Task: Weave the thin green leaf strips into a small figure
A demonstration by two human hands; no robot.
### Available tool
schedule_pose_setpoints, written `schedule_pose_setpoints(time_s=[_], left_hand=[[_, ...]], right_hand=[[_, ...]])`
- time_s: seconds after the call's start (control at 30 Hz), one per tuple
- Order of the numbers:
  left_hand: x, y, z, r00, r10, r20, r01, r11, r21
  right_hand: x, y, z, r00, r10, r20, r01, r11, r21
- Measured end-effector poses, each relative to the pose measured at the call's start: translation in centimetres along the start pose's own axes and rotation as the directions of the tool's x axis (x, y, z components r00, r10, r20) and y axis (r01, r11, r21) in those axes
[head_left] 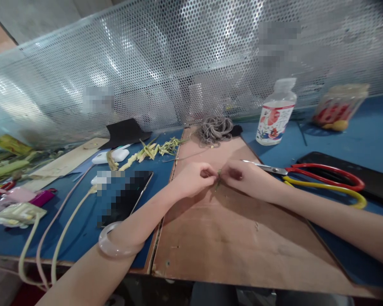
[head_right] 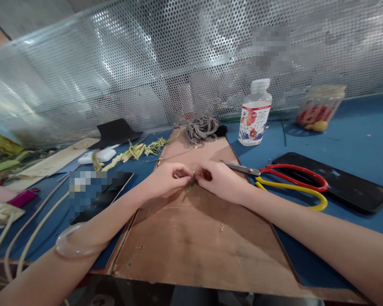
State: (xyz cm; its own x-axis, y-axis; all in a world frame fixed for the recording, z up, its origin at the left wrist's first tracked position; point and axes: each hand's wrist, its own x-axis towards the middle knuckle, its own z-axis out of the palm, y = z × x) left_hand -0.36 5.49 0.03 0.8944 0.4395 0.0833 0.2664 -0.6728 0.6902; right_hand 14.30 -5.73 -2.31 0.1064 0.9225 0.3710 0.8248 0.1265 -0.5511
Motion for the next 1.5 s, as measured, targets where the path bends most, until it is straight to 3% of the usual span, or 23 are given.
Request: schedule_pose_setpoints(time_s=[0.23, 0.7, 1.03, 1.5], left_hand=[[-0.13, 0.26, 0.12, 0.998, -0.054, 0.013, 0.055, 0.998, -0.017], [-0.04, -0.17, 0.44, 0.999, -0.030, 0.021, 0.029, 0.999, 0.030], [0.26, -0.43, 0.81, 0.999, -0.005, -0.046, 0.010, 0.993, 0.115], [0.48, -0.53, 0.63, 0.997, -0.072, 0.009, 0.071, 0.997, 0.033]], right_hand=[[-0.02, -0.02, -0.26, 1.000, 0.004, 0.024, -0.005, 1.000, 0.015], [0.06, -0.29, -0.37, 0.999, 0.027, 0.024, -0.027, 1.000, 0.002], [0.29, 0.15, 0.15, 0.999, 0.040, -0.002, -0.040, 0.999, -0.008], [0.24, -0.29, 0.07, 0.997, 0.048, 0.057, -0.045, 0.998, -0.051]])
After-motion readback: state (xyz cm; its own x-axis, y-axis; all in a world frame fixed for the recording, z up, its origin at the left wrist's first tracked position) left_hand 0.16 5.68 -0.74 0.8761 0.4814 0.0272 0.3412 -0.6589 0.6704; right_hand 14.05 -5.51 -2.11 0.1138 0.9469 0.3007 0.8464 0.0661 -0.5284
